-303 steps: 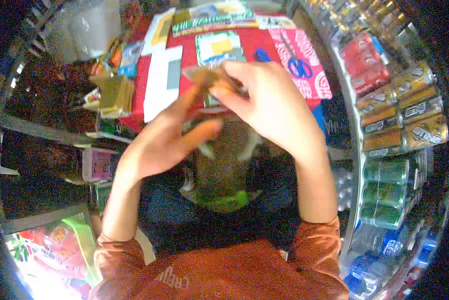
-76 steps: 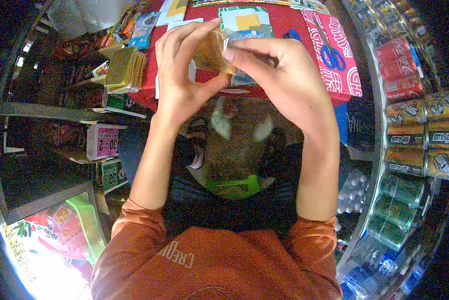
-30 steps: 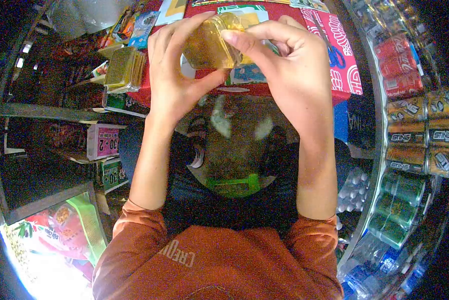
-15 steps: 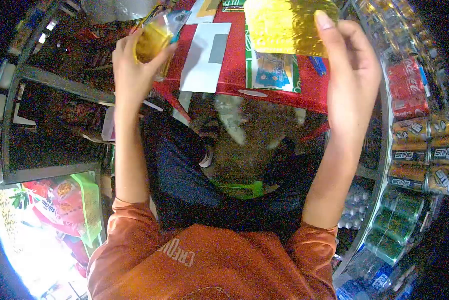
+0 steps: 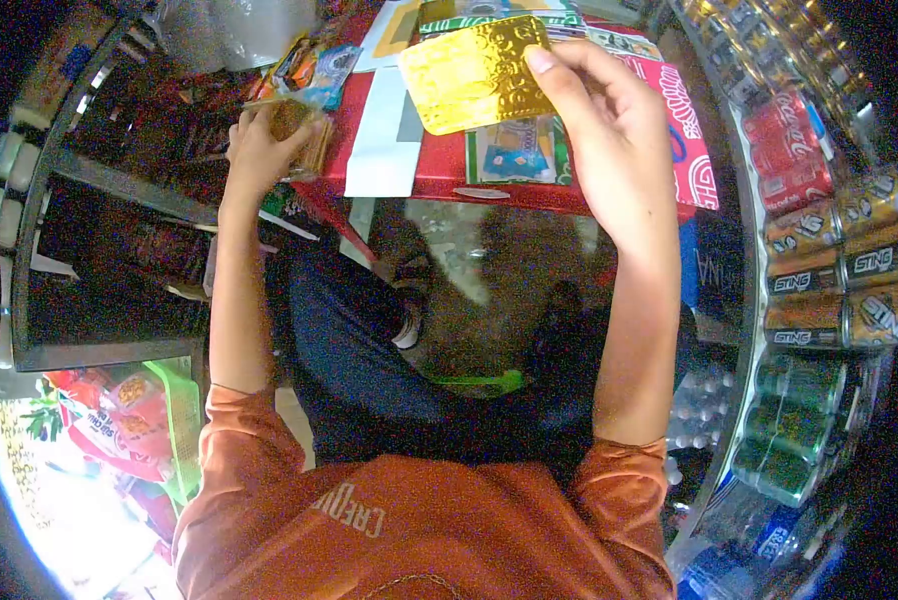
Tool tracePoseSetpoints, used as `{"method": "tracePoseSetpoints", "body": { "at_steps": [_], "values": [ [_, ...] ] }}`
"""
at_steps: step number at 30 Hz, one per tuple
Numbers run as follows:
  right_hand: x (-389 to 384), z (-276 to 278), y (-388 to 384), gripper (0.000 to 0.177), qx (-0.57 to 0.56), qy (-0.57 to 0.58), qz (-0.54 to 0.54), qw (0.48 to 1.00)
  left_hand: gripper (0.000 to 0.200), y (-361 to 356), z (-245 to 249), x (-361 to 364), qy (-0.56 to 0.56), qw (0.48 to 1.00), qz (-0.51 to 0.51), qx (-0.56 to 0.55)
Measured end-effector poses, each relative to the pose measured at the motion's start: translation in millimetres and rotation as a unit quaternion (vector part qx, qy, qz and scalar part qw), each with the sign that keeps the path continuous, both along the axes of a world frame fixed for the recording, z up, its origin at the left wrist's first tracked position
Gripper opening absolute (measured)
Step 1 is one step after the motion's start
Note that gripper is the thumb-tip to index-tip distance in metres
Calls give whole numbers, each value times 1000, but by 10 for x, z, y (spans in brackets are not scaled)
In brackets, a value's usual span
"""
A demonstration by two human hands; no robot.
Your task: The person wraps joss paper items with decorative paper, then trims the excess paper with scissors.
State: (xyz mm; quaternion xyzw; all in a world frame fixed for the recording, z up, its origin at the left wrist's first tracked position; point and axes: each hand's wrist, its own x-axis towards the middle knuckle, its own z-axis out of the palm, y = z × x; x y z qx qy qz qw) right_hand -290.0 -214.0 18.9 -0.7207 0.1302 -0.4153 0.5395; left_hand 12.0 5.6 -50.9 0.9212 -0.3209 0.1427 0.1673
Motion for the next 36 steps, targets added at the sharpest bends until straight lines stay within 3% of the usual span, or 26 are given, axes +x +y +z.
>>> {"method": "tracePoseSetpoints", "body": {
  "at_steps": [6,9,11,13,17,22,36],
  "values": [
    [-21,-49,-110,22,2,5,30,1000,77,-104,97,-129,-154,982,-75,-81],
    [18,-124,-200,27,33,-25,51,998,64,-348,476,-534,-16,944,-215,-250],
    [9,-67,-230,35,45,-8,38,998,57,-596,519,-808,184,864,-272,-381],
    [12,-75,-234,37,80,-39,8,996,64,-867,472,-1024,180,815,-363,-415],
    [-45,-250,-401,38,68,-4,1,998,82,-1106,322,-1308,178,797,-429,-385],
    [4,-415,-400,39,49,11,-16,999,81,-1075,98,-1250,202,827,-410,-327],
    [166,-530,-334,39,46,23,5,999,72,-952,66,-1049,172,844,-396,-318]
  ]
}}
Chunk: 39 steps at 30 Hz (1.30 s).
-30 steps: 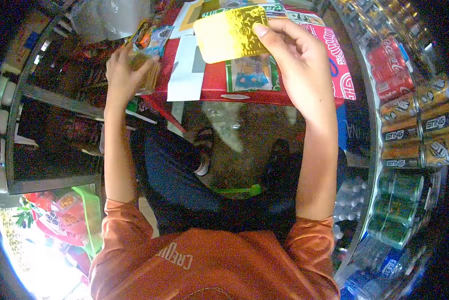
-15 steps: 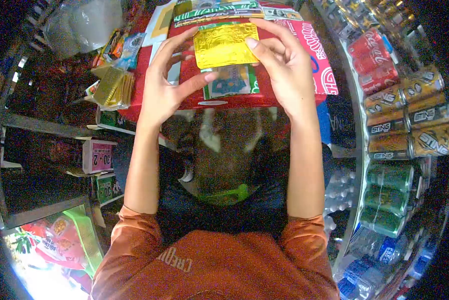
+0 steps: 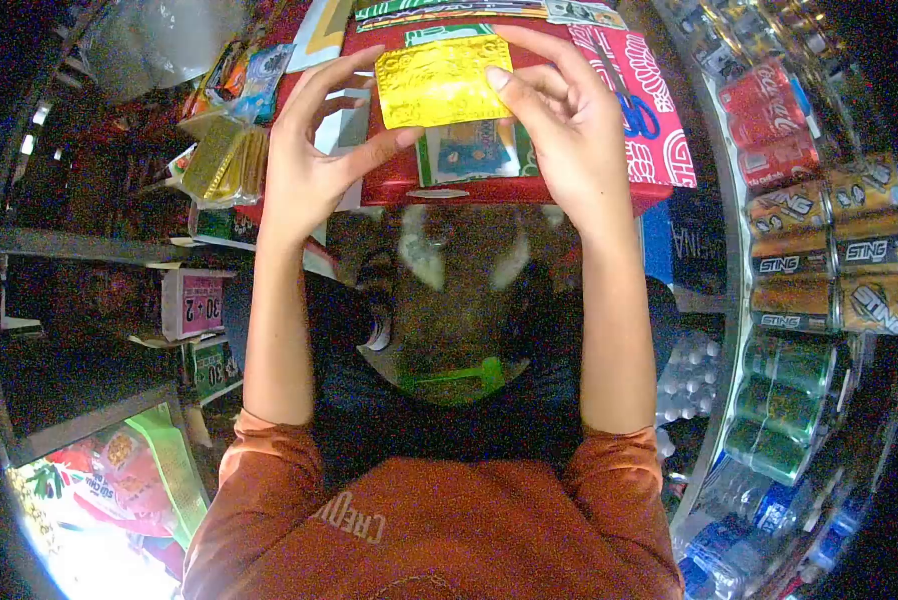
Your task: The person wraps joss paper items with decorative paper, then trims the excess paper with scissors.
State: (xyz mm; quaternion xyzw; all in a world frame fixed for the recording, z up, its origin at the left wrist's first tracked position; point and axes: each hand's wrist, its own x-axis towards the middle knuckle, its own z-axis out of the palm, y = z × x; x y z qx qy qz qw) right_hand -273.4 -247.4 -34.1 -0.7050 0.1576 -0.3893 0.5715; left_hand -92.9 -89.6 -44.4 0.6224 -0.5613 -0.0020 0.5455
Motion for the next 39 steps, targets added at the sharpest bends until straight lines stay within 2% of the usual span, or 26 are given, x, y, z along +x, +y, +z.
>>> {"method": "tracePoseSetpoints", "body": {
  "at_steps": [4,7,19,39],
  "values": [
    [14,11,21,38,14,-2,-2,1000,72,16,-4,31,-24,1000,-3,-5],
    [9,12,17,39,21,-4,7,1000,72,28,8,-5,0,1000,3,14],
    [-12,51,60,67,45,-27,101,994,61,8,-57,-6,148,988,-42,21],
    [-36,24,17,69,26,8,101,994,61,-6,-62,-29,196,980,-48,1]
  ]
}}
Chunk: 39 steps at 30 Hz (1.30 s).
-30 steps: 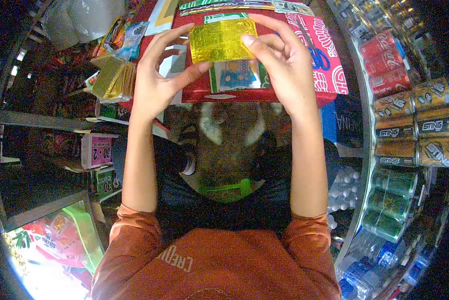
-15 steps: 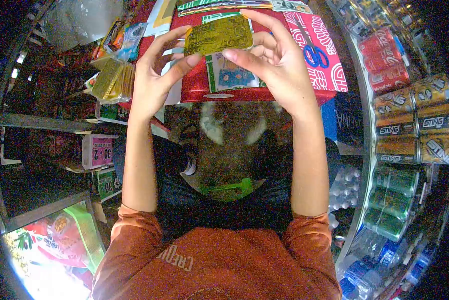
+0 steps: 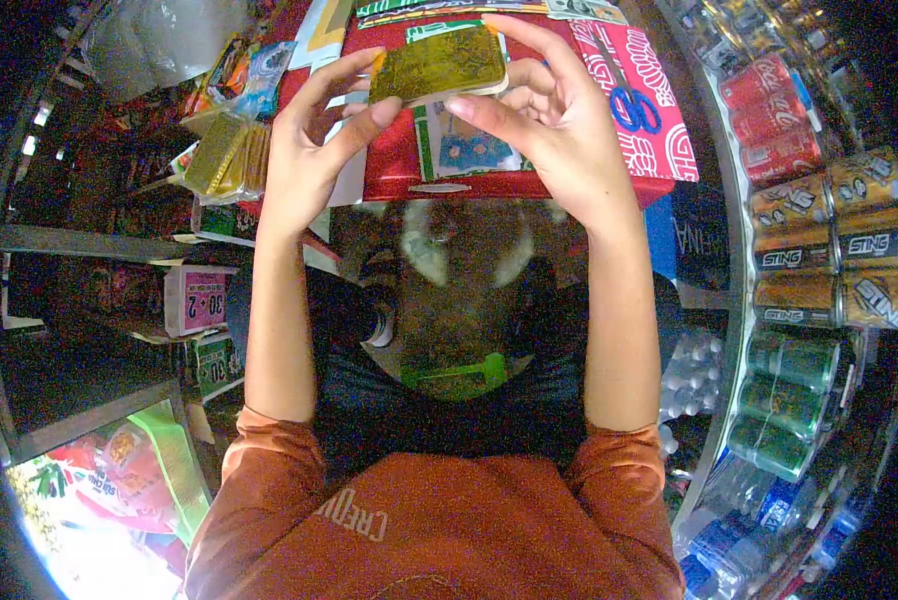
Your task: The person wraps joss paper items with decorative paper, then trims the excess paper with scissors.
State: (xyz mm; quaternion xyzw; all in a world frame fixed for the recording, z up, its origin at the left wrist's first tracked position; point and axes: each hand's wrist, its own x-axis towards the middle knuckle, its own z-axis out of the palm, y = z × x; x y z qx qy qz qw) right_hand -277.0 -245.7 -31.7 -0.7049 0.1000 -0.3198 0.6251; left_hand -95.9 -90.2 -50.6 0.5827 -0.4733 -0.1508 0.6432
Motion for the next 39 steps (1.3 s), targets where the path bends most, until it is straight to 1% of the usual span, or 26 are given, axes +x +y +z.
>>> {"method": "tracePoseSetpoints", "body": {
  "at_steps": [4,10,13,19,22,25,28,32,34,38,39],
  "values": [
    [3,42,60,69,1,13,-25,1000,59,-15,-27,8,23,1000,-12,-11],
    [3,49,60,70,6,11,-18,1000,58,-9,-10,-6,42,999,-16,-12],
    [0,53,56,71,8,11,-14,1000,58,13,31,-16,41,999,-2,12],
    [-12,80,105,74,4,14,-6,1000,45,-9,-12,18,35,999,7,-23],
    [0,102,160,76,-49,18,9,999,53,13,31,11,66,997,34,4],
    [15,67,207,75,-48,-4,38,998,67,-32,3,26,122,990,71,12],
    [16,70,212,72,-54,0,73,996,71,49,25,80,95,992,46,62],
    [17,127,323,71,-14,13,59,998,67,12,-2,74,135,989,53,42],
    [24,140,340,72,2,9,51,999,63,-11,52,13,181,981,72,18],
    [33,122,302,74,-17,-2,60,998,58,-48,92,-60,240,967,82,-21],
    [49,109,310,75,-32,-14,57,998,57,-44,74,-51,221,973,66,-17]
  ]
}}
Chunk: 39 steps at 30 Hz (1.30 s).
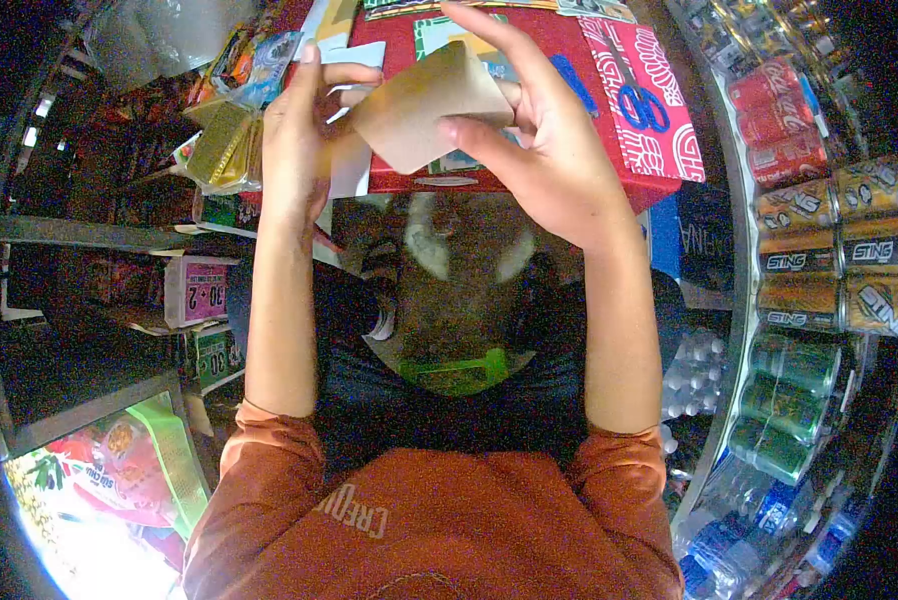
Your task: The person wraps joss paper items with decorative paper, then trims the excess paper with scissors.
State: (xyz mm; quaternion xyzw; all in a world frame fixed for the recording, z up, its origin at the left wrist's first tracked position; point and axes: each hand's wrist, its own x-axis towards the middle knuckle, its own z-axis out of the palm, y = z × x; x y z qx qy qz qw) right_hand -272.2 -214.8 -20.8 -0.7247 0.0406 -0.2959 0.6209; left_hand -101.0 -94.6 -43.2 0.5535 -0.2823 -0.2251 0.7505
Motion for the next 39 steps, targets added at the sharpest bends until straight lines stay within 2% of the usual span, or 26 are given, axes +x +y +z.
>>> {"method": "tracePoseSetpoints", "body": {
  "at_steps": [4,7,8,11,12,15,16,19,20,26,28,35,38,39],
  "values": [
    [42,22,89,73,-23,3,-20,1000,49,-3,-64,11,-60,997,-44,-14],
    [28,-30,-24,63,34,-24,19,999,37,19,-41,-9,-116,992,-44,-1],
    [34,-26,-51,53,11,-34,-9,999,34,28,-34,-12,-140,989,-45,5],
    [-10,-70,-170,43,101,16,-55,993,28,53,10,-50,-123,988,-87,-5],
    [9,-119,-199,37,69,-6,-98,993,29,56,-12,-23,-134,984,-114,-4],
    [-27,-115,-234,35,121,2,-131,984,27,72,-36,-58,-158,977,-144,-25],
    [-36,-119,-246,30,118,16,-152,981,34,97,-10,-94,-181,971,-156,-20],
    [-55,-173,-264,26,174,-7,-146,974,33,93,42,-178,-221,963,-152,9],
    [-71,-166,-271,25,172,10,-144,974,38,91,28,-176,-197,968,-153,28],
    [-57,-123,-264,21,156,72,-163,972,38,112,15,-155,-224,959,-174,-13],
    [-79,-120,-288,20,165,86,-146,972,33,105,9,-159,-230,959,-163,8],
    [30,-173,-219,20,134,25,-109,985,20,53,-67,-125,-172,978,-103,61],
    [50,-149,-162,22,116,0,-101,988,28,46,-57,-142,-133,984,-109,36],
    [52,-144,-151,22,110,-11,-100,989,30,36,-57,-156,-77,989,-124,22]
  ]
}}
